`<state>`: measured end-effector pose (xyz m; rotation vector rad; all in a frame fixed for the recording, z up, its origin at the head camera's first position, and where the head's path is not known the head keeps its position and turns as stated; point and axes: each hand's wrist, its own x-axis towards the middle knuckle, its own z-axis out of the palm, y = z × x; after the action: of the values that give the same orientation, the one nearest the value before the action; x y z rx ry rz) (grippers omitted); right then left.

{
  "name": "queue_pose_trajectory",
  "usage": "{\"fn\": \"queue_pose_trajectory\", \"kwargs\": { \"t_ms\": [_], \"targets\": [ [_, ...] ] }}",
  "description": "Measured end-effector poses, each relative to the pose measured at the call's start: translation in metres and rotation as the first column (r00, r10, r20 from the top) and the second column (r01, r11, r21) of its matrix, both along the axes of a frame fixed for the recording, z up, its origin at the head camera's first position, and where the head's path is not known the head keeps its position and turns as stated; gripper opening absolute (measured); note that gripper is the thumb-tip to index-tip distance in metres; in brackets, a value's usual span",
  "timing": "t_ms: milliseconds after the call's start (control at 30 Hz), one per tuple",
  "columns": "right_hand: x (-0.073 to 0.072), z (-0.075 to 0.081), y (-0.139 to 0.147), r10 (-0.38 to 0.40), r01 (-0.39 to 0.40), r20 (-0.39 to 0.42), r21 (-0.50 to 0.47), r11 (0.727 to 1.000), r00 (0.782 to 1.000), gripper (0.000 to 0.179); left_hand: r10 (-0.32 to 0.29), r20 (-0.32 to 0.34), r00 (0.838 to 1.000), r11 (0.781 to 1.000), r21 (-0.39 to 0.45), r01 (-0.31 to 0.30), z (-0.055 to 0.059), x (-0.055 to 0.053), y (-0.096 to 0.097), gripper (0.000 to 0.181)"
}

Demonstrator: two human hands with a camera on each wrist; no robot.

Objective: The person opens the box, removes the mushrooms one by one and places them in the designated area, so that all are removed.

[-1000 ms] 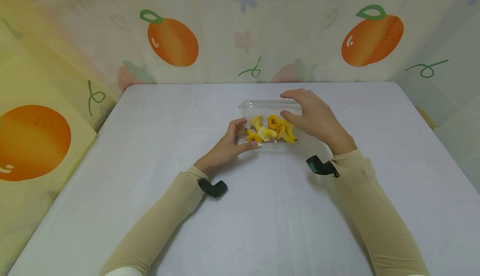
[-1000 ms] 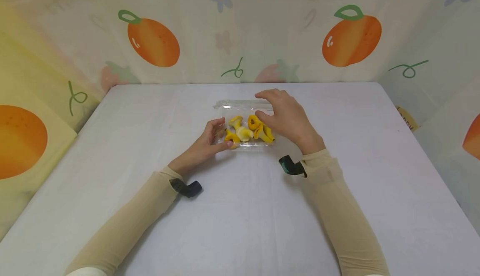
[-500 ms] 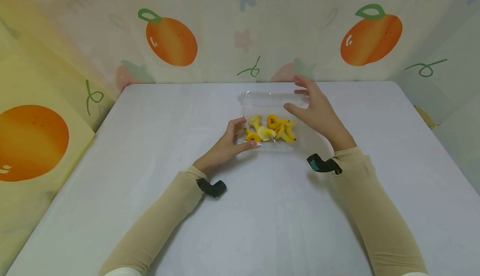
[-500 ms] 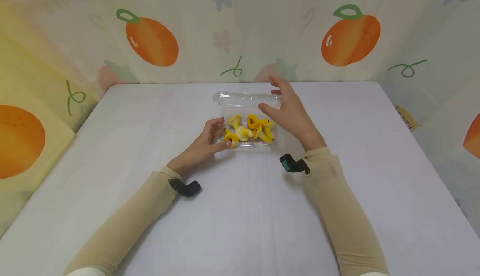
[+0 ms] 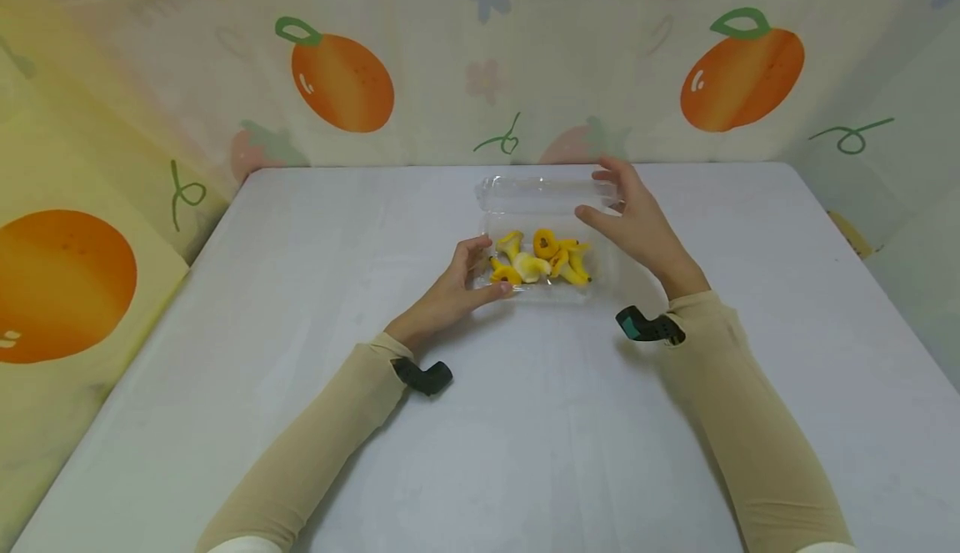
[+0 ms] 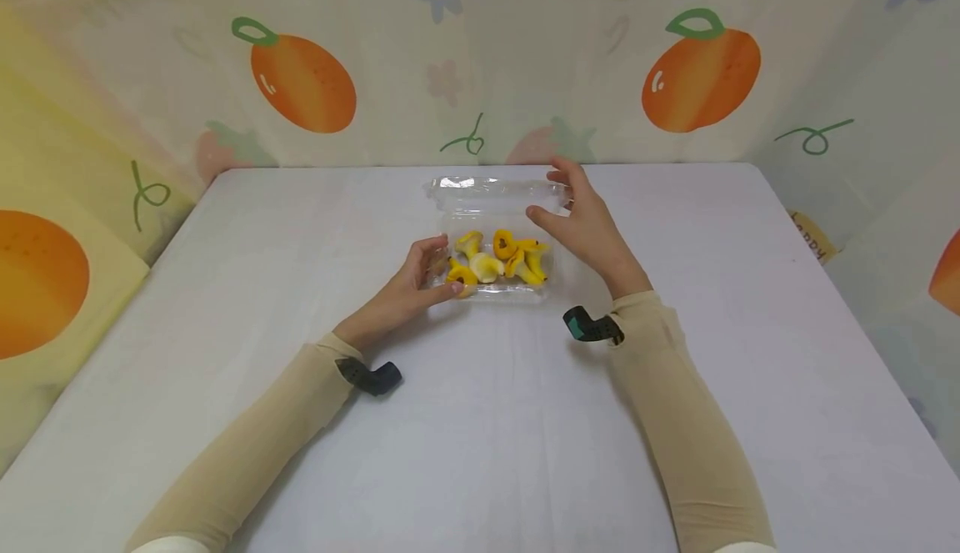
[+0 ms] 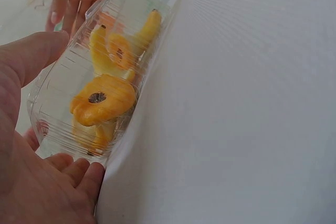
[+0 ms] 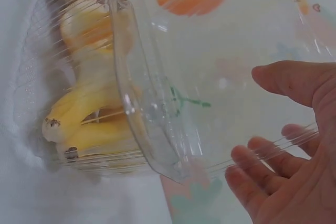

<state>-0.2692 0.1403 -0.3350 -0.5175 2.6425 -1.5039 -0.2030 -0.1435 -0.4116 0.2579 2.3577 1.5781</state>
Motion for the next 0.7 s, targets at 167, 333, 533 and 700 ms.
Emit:
{"fn": "queue_pose_trajectory", "kwargs": {
  "t_ms": [167, 333, 533, 700],
  "targets": [
    [-0.0013, -0.0011, 0.0020, -0.008, 0.009, 0.018, -0.004, 1.000, 1.000, 0.078, -0.001, -0.008, 1.000, 1.000, 0.006, 0.001, 0.0004, 0.0011, -0.0002, 0.082],
    [-0.0009, -0.0007, 0.0018, -0.023, 0.024, 0.066, -0.020, 1.000, 0.998, 0.082, -0.002, -0.010, 1.000, 1.000, 0.011, 0.002, -0.0003, 0.0011, -0.0006, 0.081],
    [-0.0009, -0.0004, 0.0020, -0.027, 0.035, 0.120, -0.060, 0.998, 0.992, 0.092, -0.003, -0.005, 1.000, 1.000, 0.006, 0.003, -0.0022, -0.0001, -0.0011, 0.083],
    [-0.0029, -0.0023, 0.0029, -0.037, 0.043, 0.112, -0.051, 0.998, 0.993, 0.091, -0.006, -0.005, 1.000, 1.000, 0.012, 0.006, -0.0010, -0.0003, -0.0008, 0.083]
  ]
}}
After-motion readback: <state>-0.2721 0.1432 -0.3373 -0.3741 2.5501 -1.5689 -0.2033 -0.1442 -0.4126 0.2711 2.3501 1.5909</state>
